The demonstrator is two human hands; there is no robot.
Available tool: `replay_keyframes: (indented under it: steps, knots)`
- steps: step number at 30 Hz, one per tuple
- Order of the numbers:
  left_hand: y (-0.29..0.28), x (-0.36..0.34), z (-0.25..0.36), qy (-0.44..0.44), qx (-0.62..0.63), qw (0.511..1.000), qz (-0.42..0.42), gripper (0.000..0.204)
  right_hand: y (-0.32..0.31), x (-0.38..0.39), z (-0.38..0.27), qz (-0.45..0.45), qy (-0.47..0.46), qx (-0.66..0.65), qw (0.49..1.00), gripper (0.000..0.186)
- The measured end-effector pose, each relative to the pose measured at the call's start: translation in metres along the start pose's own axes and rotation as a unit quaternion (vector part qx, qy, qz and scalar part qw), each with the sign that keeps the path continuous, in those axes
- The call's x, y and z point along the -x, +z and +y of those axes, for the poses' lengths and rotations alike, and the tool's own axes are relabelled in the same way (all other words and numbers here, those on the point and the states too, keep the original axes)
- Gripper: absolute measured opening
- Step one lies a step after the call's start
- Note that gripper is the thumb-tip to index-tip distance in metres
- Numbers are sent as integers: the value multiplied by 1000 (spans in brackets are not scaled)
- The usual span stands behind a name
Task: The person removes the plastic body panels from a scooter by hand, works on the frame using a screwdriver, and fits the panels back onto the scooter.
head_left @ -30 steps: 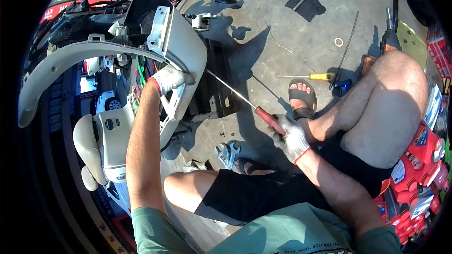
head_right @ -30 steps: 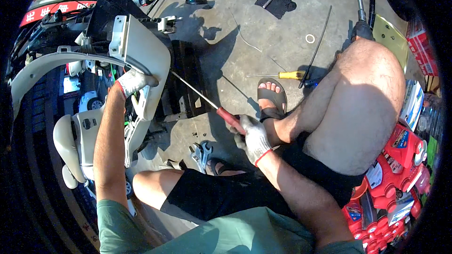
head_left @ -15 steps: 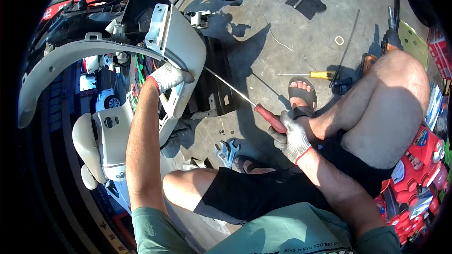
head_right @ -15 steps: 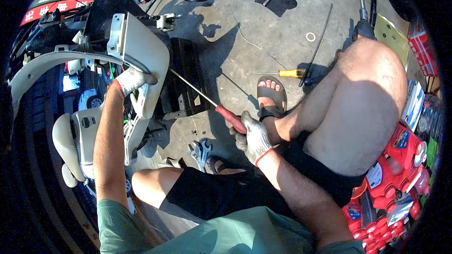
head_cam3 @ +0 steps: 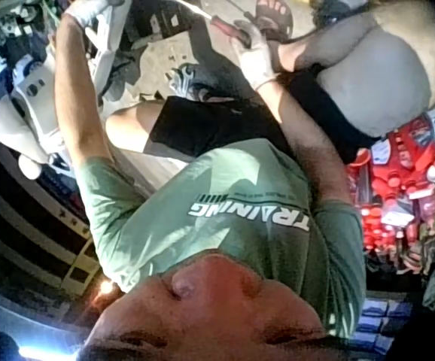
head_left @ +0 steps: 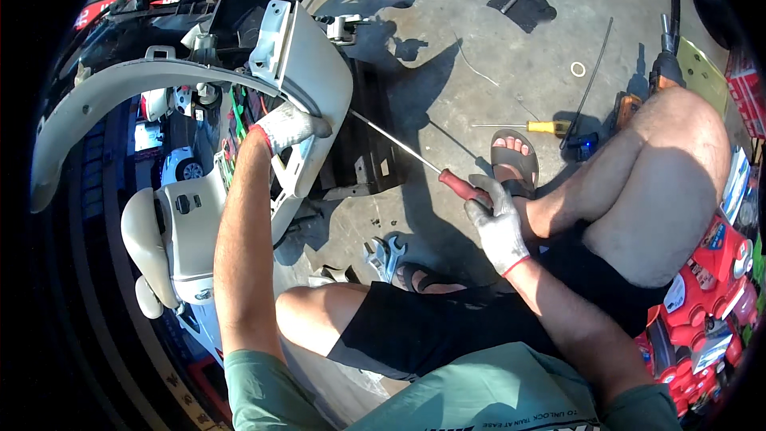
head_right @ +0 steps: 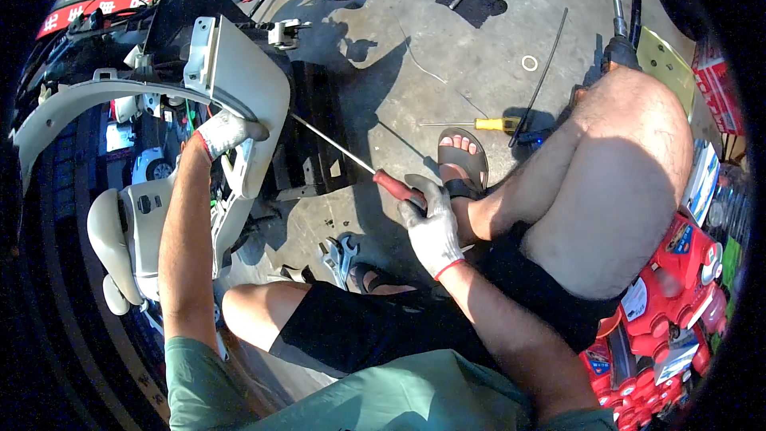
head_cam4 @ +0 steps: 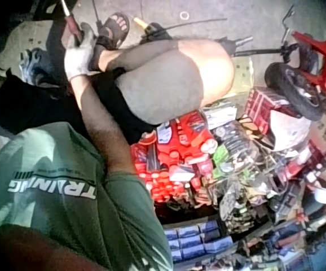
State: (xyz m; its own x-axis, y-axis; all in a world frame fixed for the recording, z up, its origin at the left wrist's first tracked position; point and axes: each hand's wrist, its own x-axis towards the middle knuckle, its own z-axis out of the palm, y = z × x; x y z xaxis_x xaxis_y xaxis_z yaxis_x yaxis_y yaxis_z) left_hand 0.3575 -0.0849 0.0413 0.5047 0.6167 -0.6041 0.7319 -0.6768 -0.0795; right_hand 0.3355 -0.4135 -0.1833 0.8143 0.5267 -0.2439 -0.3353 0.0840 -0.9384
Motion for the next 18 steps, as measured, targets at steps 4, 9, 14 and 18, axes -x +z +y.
replay_keyframes:
  steps: [4, 9, 14, 18]
  knots:
    - [-3, 2, -2, -17, -13, 999, -36, 63, -5, -2, -19, -72, 261, -165, 948, 29]
    - [-2, 1, -9, -4, -20, 999, -42, 63, -7, -6, -26, -56, 431, -364, 824, 29]
    - [2, 0, -4, 21, 6, 1000, 13, 42, -1, -8, 6, 45, -169, 243, 954, 29]
    - [1, 8, -3, 19, 16, 1000, 13, 43, -10, -15, -33, -52, 406, -222, 885, 24]
